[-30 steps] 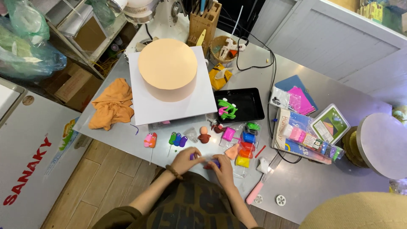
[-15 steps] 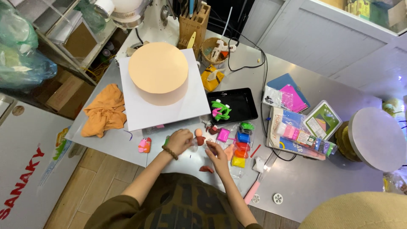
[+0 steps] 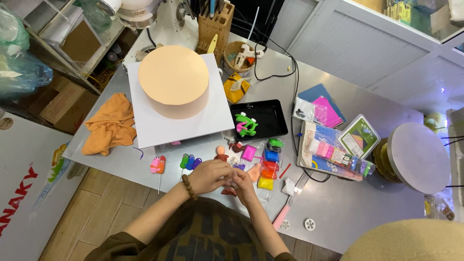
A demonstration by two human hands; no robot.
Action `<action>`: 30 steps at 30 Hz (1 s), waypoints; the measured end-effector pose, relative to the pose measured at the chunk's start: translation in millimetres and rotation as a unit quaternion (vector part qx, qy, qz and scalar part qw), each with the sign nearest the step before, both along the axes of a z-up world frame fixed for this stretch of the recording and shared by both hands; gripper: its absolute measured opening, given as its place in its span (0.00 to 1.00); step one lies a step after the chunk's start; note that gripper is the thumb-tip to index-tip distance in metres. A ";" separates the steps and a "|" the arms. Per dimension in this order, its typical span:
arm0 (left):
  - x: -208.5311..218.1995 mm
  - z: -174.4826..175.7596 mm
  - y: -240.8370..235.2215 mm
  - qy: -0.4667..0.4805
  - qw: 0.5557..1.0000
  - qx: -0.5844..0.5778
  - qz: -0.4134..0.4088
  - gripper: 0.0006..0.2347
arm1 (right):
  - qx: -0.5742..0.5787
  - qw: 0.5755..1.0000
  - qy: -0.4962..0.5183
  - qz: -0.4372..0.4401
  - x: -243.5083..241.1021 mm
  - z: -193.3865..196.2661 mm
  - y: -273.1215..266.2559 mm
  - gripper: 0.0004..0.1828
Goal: Molding and assembling small character figures from colored fondant at a decorating station.
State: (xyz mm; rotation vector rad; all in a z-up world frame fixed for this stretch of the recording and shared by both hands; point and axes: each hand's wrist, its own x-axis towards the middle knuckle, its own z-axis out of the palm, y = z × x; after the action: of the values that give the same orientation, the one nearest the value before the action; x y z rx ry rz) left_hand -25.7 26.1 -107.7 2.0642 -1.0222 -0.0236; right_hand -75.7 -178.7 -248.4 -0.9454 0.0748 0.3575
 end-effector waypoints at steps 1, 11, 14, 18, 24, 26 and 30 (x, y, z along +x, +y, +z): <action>1.0 10.9 2.3 -0.004 1.000 0.006 -0.007 0.08 | -0.042 0.998 -0.026 -0.028 1.1 18.6 2.2 0.27; -1.5 68.9 8.9 0.246 0.945 -0.215 -0.025 0.24 | -0.303 0.925 -0.217 -0.075 -0.7 58.4 -10.2 0.34; -13.7 66.7 -3.1 0.254 0.934 -0.249 0.037 0.17 | -0.289 0.920 -0.228 -0.134 -5.0 77.7 2.4 0.32; -16.4 71.2 -3.9 0.135 0.962 -0.219 0.095 0.11 | -0.274 0.915 -0.245 -0.167 -4.5 73.1 3.2 0.33; -19.1 76.0 -3.5 0.059 0.977 -0.178 0.096 0.11 | -0.321 0.878 -0.295 -0.198 -8.3 99.7 5.8 0.33; -16.3 68.3 -1.4 0.204 0.946 -0.248 0.046 0.07 | -0.331 0.861 -0.310 -0.229 -7.1 103.9 8.5 0.37; -15.5 61.8 5.1 0.454 0.854 -0.247 0.064 0.29 | -0.351 0.844 -0.333 -0.231 -7.7 127.6 12.5 0.38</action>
State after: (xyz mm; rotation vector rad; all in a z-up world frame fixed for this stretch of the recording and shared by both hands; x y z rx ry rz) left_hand -41.2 31.2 -45.9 1.3640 -0.2443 -0.5568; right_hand -83.3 -166.2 -120.8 -1.6895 -0.2206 -0.5053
